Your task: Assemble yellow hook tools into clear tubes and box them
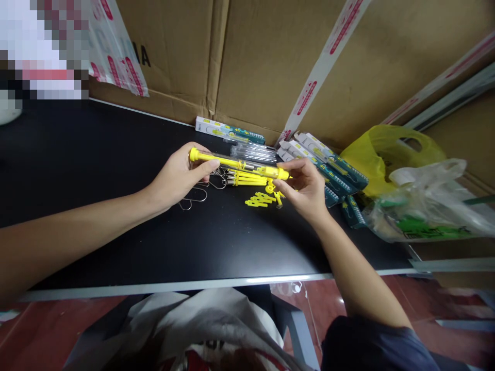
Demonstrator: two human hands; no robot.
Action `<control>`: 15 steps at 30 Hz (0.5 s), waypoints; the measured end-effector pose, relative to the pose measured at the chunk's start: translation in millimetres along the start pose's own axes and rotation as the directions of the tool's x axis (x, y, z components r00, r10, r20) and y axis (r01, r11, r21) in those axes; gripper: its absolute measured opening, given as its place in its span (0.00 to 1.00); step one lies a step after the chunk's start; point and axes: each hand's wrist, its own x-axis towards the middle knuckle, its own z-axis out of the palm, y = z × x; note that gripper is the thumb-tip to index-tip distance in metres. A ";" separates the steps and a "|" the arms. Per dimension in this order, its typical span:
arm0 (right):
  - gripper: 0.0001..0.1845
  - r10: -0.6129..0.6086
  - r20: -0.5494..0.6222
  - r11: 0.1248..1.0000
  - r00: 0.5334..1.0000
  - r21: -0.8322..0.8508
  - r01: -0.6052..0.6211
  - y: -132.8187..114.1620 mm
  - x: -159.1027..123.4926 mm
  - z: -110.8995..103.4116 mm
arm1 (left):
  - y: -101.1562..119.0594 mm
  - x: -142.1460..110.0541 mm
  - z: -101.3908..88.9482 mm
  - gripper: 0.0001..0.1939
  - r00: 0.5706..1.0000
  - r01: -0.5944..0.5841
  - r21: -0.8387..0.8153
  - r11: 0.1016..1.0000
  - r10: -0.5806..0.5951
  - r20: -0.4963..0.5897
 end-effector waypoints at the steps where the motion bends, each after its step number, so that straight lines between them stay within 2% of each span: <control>1: 0.18 0.001 -0.001 1.000 1.000 -0.018 -0.001 -0.5 0.2 -0.5 | -0.3 0.3 -0.2 0.12 1.000 -0.001 0.004 1.000 0.001 -0.001; 11: 0.18 -0.011 -0.014 0.997 1.000 -0.082 0.010 -2.5 1.1 -3.1 | -0.7 1.6 -0.9 0.12 1.000 -0.003 -0.001 1.000 0.003 -0.023; 15: 0.17 -0.010 -0.018 0.999 1.000 -0.039 0.010 -2.5 0.8 -2.7 | -2.9 1.9 -1.4 0.12 1.000 -0.020 0.001 1.000 0.020 -0.013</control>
